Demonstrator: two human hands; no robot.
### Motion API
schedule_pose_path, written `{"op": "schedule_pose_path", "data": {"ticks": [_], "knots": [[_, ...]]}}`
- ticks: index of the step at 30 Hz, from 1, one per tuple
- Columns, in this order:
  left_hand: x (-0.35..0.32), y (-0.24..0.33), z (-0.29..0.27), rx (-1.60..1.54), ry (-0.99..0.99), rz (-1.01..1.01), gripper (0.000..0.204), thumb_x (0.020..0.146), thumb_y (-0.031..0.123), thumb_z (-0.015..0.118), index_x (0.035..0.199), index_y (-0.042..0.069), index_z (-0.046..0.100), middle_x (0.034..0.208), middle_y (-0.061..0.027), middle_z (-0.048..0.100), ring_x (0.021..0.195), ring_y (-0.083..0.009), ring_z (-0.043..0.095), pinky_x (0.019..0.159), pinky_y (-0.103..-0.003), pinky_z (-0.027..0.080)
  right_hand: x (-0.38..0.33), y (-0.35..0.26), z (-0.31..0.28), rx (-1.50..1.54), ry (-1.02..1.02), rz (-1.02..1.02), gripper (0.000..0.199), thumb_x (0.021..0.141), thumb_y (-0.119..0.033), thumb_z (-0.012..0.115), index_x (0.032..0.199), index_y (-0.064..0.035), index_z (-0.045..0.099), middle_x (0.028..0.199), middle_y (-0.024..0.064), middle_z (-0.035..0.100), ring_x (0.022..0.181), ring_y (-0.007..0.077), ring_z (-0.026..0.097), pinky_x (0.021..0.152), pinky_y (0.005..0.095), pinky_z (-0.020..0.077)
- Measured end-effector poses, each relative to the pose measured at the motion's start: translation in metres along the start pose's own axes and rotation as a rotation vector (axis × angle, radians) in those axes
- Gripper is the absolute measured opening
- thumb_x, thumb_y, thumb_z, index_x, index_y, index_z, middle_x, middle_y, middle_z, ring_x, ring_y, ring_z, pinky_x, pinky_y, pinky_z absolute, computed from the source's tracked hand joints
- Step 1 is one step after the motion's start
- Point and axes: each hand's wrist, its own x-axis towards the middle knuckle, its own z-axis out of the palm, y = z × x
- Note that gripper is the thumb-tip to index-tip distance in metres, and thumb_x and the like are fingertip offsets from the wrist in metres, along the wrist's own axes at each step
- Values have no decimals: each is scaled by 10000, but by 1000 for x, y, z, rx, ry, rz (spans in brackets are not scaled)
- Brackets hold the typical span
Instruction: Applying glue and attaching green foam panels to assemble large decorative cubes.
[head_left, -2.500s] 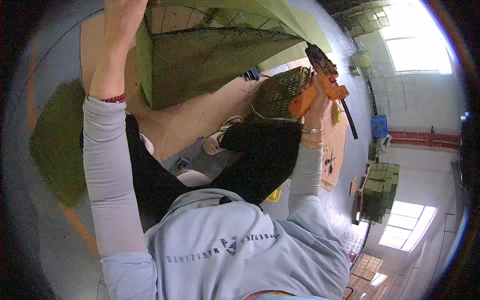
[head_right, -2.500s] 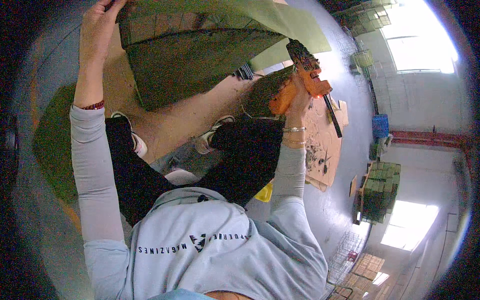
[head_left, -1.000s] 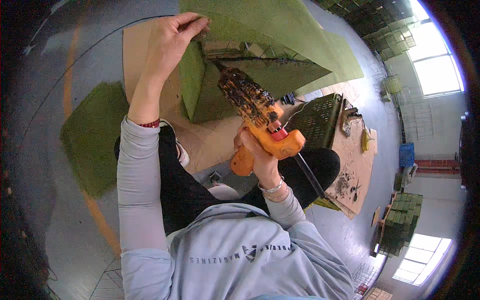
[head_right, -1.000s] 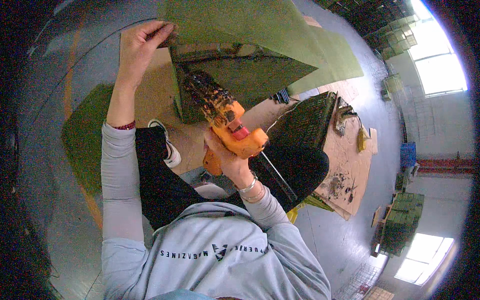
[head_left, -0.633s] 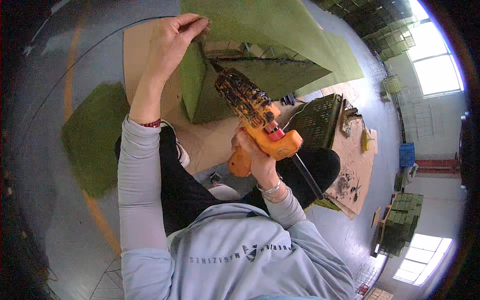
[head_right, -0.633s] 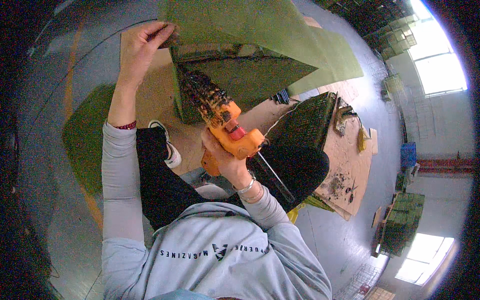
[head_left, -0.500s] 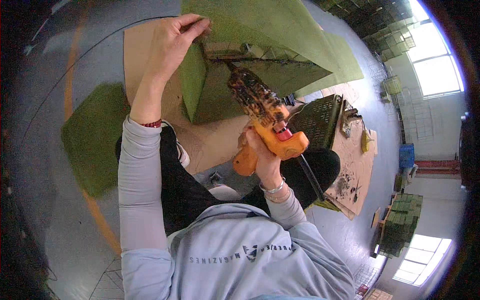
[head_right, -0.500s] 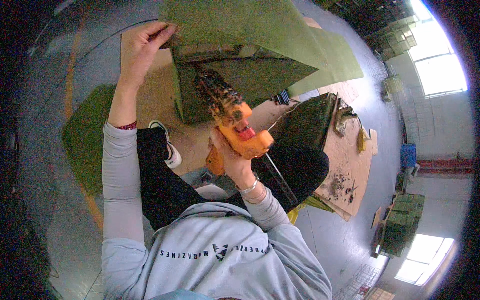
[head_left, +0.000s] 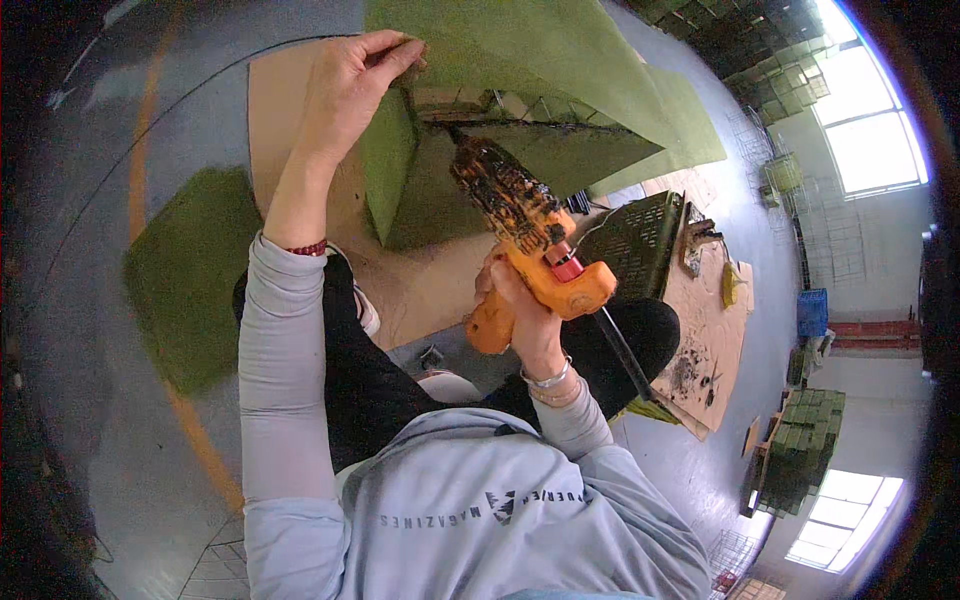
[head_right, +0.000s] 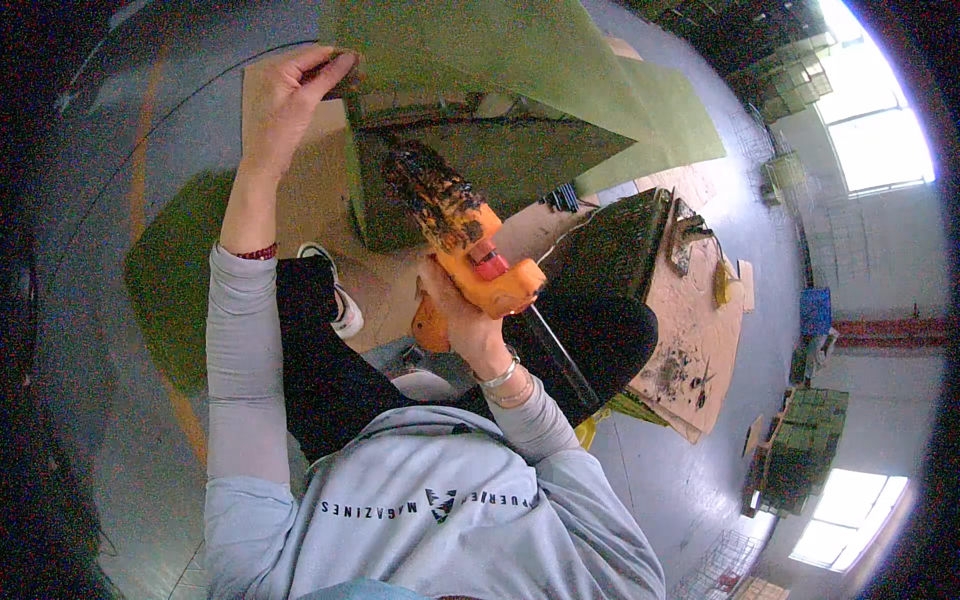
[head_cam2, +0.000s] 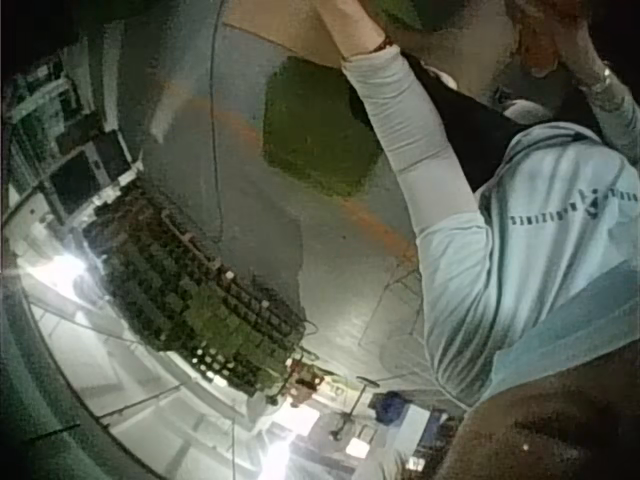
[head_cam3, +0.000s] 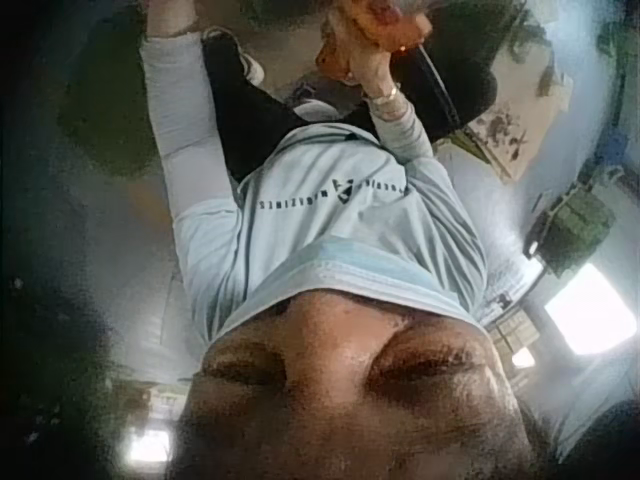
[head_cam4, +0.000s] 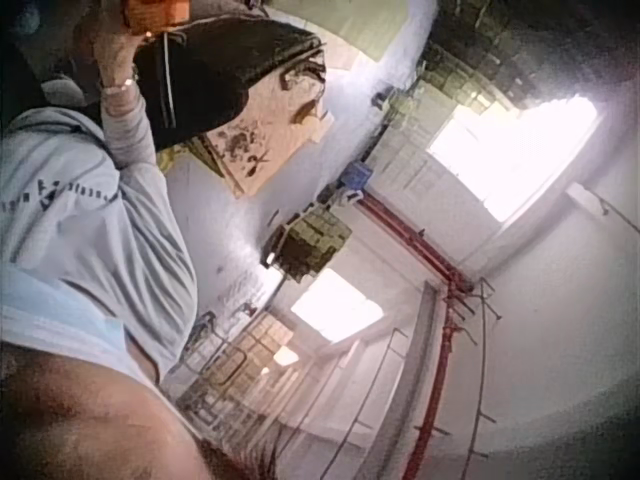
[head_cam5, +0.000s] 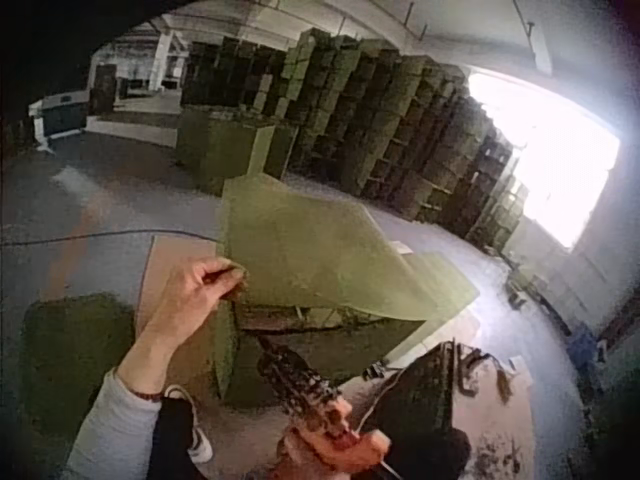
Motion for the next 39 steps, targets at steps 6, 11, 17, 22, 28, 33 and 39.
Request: {"op": "schedule_pose_path", "data": {"ticks": [6,11,17,22,28,33,39], "knots": [[1,0,3,-89,-24,-20,224,827,236,587,877,27,654,741,8,621,692,-51,532,655,-205,400,-1,3,7,-51,22,4,188,798,-55,622,970,-32,550,805,13,577,679,110,556,601,258,466],[3,-11,2,-50,-5,-7,259,820,258,585,872,13,653,687,-7,624,632,-52,525,606,-213,395,-1,1,6,-116,-7,-30,181,798,-58,622,961,-33,550,812,15,577,684,113,555,606,256,460],[4,-13,3,-138,-13,-50,260,811,255,597,879,10,654,677,-5,617,617,-51,519,583,-211,387,-2,-1,3,-70,67,-54,162,810,-53,599,958,-28,538,797,18,567,673,116,548,584,255,447],[3,-5,5,-136,-10,-67,230,810,226,593,881,16,657,699,-21,640,653,-45,547,598,-203,400,-2,2,4,-38,40,-32,185,813,-45,589,982,-27,515,797,22,558,672,117,546,582,250,444],[4,-8,4,-95,-6,-108,224,816,224,590,864,17,661,707,-3,639,659,-47,546,598,-202,401,2,-4,-11,55,-32,-20,220,810,-70,603,1006,-28,512,828,31,570,711,123,560,623,265,471],[0,8,3,-114,-12,-170,236,832,221,584,881,1,652,756,5,639,706,-50,553,653,-197,411,-2,19,-41,58,9,-106,270,828,-80,584,1079,-12,514,925,58,594,824,153,582,745,271,480],[-2,11,1,-203,-28,-215,231,848,214,578,913,3,647,823,-9,640,774,-64,568,735,-206,422,5,3,-42,192,142,-172,232,846,-104,565,1051,1,537,936,62,601,838,144,576,772,276,469]]}}
